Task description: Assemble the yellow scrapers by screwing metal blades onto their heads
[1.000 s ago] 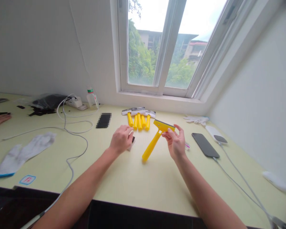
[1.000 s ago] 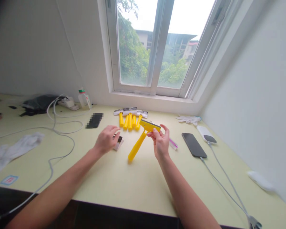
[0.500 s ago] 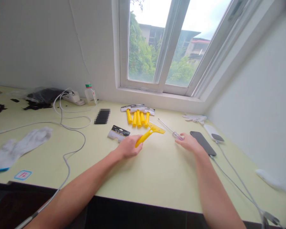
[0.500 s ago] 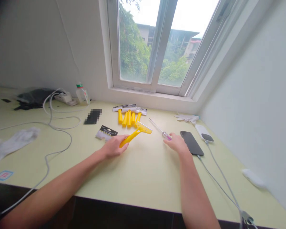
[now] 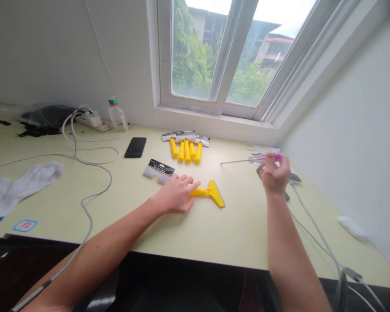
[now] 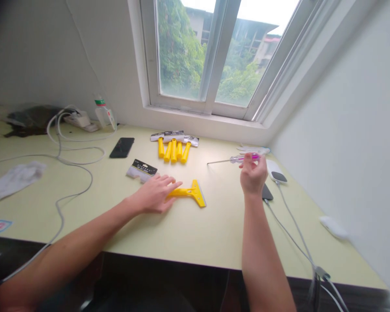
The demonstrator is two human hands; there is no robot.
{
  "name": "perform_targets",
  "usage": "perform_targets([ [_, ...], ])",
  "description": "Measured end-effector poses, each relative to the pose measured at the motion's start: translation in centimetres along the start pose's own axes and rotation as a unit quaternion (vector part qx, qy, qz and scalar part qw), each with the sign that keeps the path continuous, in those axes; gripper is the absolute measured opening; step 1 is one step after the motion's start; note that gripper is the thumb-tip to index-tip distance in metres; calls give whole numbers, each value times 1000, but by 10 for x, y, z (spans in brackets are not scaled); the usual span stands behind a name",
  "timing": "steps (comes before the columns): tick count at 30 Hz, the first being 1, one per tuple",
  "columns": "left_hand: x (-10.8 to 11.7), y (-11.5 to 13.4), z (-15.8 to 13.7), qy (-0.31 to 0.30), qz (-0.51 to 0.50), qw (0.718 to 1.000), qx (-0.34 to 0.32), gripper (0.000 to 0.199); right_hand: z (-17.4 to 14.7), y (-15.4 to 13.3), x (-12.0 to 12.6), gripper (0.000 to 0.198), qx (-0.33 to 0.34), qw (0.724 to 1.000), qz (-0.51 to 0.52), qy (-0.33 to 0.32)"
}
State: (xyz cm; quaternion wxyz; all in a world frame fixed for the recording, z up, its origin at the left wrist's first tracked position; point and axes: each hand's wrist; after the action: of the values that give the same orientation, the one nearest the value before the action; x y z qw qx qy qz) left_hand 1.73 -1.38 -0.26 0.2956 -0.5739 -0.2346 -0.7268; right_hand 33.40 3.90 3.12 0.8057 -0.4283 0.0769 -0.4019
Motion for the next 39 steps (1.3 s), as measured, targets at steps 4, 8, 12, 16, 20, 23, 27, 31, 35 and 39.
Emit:
perform_targets([
  [4, -12, 14, 1, 14, -3, 999, -50, 48, -10, -27, 2, 44, -8, 982, 177, 68],
  [8, -17, 12, 3, -3, -15, 997, -77, 43, -17, -47, 0, 37, -11, 971, 225, 72],
  [12, -15, 5, 4, -12, -23, 996, -81, 47, -25, -48, -10, 34, -14, 973, 229, 29],
  [16, -13, 5, 4, -37, -9, 996, -78, 53, -30, -47, -17, 36, -16, 972, 234, 10],
  [20, -14, 6, 4, -41, -3, 996, -76, 53, -30, -48, -17, 31, -7, 973, 229, 12],
  [23, -14, 6, 4, -44, -7, 996, -76, 53, -28, -46, -16, 32, -6, 973, 229, 12],
  [27, -13, 6, 5, -47, -17, 996, -72, 52, -27, -46, -16, 33, 6, 971, 238, 6],
  [31, -12, 6, 5, -50, -20, 996, -68, 53, -29, -51, -15, 28, 14, 973, 229, 17],
  [35, -11, 6, 5, -56, -16, 996, -69, 53, -29, -54, -15, 23, 11, 978, 209, 27],
  [39, -10, 7, 4, -57, -20, 996, -72, 52, -28, -51, -17, 23, 26, 980, 191, 47],
])
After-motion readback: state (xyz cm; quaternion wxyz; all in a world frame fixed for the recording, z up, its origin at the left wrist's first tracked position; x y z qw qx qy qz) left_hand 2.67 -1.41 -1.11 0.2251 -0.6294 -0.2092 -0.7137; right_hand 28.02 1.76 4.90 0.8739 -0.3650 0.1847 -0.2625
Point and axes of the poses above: each hand's wrist, its own z-axis towards the middle knuckle, its own x-axis out of the back of the hand, y = z × x, and after that the axes turned 1 degree about -y, right-handed
